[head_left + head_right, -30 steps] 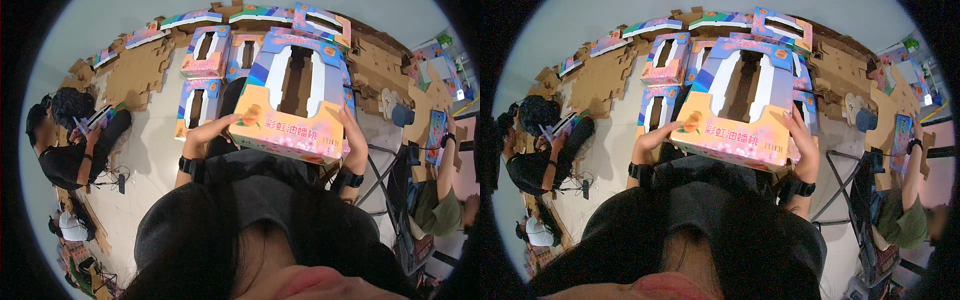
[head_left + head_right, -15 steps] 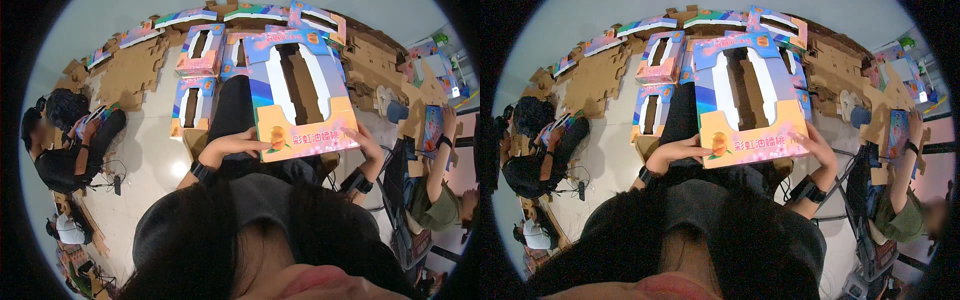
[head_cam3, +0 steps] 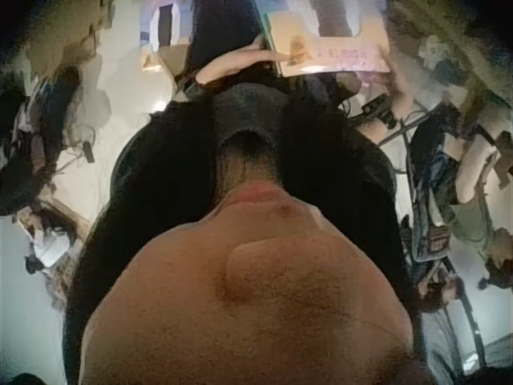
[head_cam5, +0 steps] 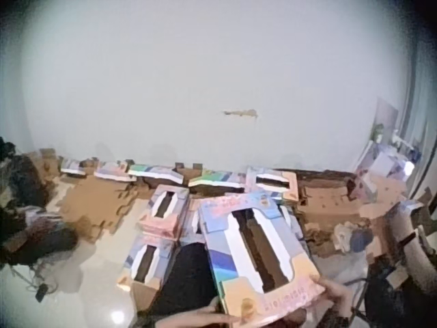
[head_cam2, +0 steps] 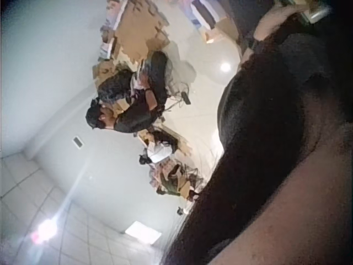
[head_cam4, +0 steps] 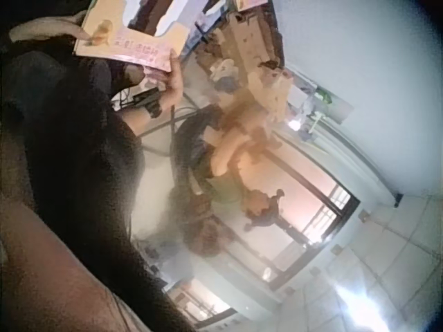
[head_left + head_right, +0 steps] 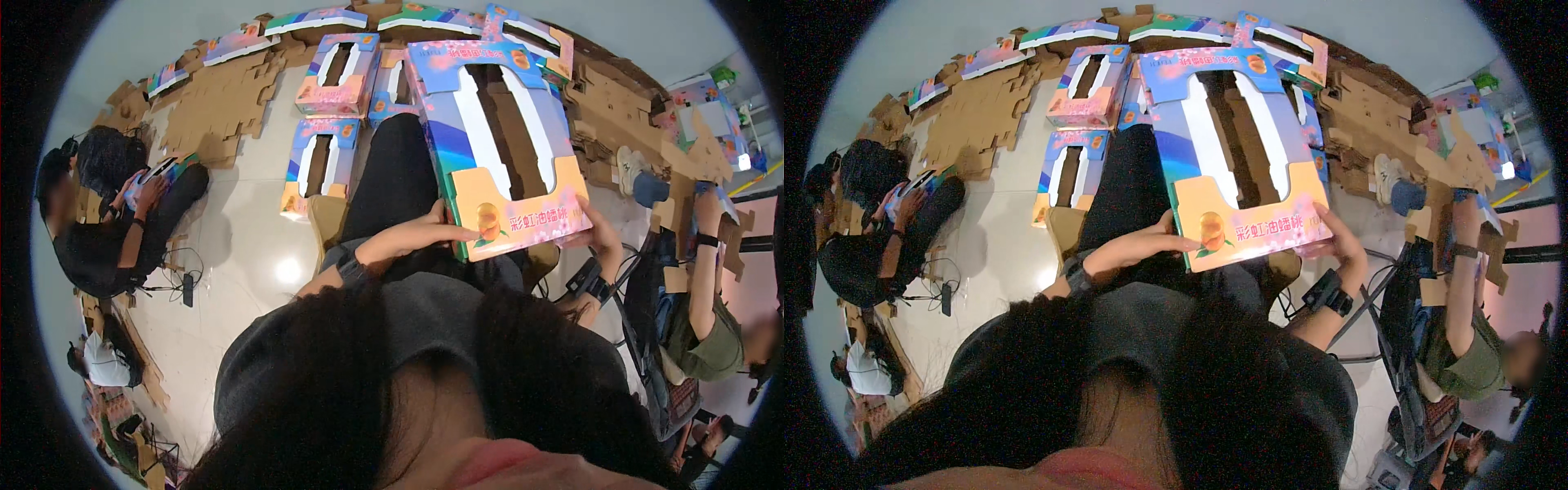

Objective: Manually folding and assembling cardboard boxes for packaging.

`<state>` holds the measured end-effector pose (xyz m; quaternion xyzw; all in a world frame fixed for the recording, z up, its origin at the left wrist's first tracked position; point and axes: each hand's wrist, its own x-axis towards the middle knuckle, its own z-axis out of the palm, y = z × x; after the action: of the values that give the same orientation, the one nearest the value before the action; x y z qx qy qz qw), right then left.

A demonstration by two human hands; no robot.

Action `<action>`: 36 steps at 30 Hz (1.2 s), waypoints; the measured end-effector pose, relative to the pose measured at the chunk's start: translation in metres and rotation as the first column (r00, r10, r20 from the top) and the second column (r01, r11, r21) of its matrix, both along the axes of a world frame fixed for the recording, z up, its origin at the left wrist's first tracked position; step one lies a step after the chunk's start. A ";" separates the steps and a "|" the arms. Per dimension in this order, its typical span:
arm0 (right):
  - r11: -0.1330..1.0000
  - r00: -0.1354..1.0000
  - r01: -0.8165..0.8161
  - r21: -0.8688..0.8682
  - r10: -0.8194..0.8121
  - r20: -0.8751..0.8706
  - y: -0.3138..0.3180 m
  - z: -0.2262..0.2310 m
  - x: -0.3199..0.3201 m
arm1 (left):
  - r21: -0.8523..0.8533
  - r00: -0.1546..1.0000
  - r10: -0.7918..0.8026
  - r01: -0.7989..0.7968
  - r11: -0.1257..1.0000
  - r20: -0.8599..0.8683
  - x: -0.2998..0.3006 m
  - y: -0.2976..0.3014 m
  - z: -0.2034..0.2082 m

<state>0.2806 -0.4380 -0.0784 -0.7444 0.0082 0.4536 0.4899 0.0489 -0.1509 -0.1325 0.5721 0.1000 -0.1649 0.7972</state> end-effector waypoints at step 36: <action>0.371 0.698 0.570 0.733 -0.690 -0.193 -0.066 -0.083 0.051 | 0.765 0.758 -0.189 -0.545 0.344 0.625 0.150 -0.021 -0.036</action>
<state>0.3311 -0.5042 -0.1610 -0.4430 0.0689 0.1359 0.8835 0.1984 -0.1716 -0.1687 0.9189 -0.0257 0.2137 0.3307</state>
